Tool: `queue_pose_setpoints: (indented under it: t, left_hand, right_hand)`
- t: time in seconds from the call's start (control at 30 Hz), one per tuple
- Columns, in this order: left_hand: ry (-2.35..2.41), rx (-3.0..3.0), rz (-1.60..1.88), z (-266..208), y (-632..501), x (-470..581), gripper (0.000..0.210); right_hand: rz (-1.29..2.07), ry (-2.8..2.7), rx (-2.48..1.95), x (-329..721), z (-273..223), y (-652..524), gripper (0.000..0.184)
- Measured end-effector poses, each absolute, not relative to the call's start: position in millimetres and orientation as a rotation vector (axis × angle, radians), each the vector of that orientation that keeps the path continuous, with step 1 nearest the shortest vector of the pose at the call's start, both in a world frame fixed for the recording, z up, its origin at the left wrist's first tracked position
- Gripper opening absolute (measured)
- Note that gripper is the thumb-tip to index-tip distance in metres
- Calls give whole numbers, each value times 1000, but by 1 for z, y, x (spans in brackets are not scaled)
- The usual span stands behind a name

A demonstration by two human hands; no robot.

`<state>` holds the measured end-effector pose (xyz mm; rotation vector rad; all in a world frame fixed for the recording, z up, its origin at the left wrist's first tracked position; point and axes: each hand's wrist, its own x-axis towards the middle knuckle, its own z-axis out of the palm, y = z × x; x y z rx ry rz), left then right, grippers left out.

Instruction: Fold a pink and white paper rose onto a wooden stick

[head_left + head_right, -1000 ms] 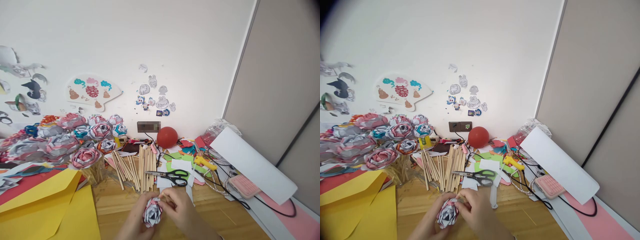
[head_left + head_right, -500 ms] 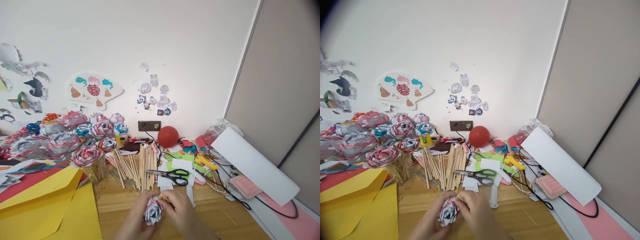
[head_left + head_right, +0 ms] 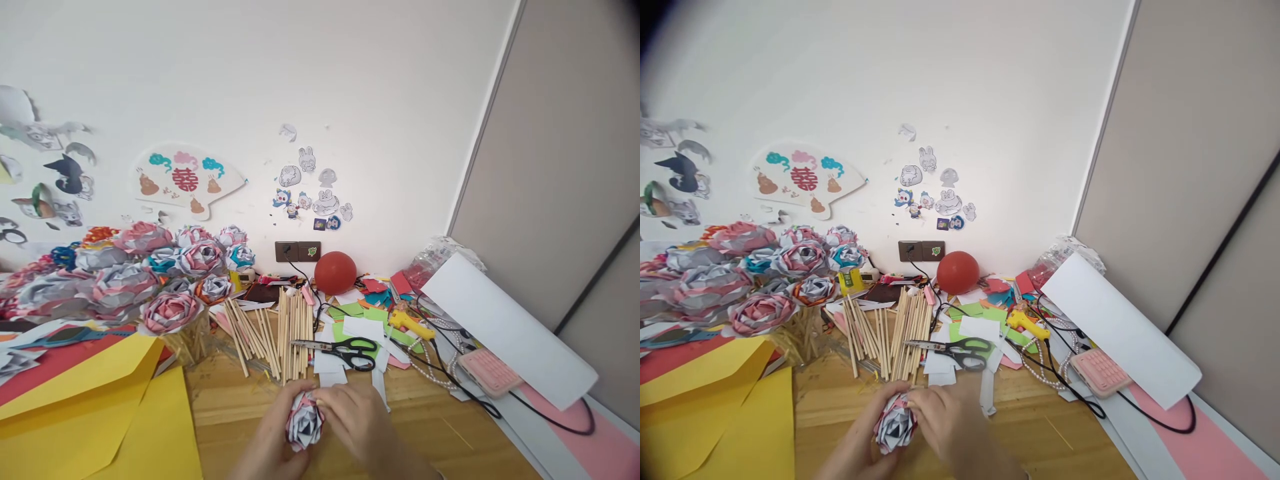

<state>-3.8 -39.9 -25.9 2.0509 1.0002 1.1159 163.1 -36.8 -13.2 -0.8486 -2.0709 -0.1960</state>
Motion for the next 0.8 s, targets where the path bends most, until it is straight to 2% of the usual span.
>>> queue_pose_setpoints:
  t: [0.2, 0.33, 0.43, 0.67, 0.8]
  left_hand:
    - [1027, 1793, 1208, -28, -37, -1, 41]
    - [945, 1592, 1175, -24, -35, -3, 51]
    - [965, 1513, 1227, -26, -34, -4, 59]
    - [1019, 1882, 1287, -24, -34, -6, 48]
    - [935, 2159, 1197, -23, -34, -10, 69]
  right_hand:
    - [452, -1856, -974, 165, -11, -35, 21]
    - [627, -1826, -989, 163, -10, -35, 23]
    - [649, -1835, -999, 161, -14, -37, 23]
    - [474, -1883, -924, 161, -15, -39, 25]
    - [206, -1984, -962, 163, -12, -38, 25]
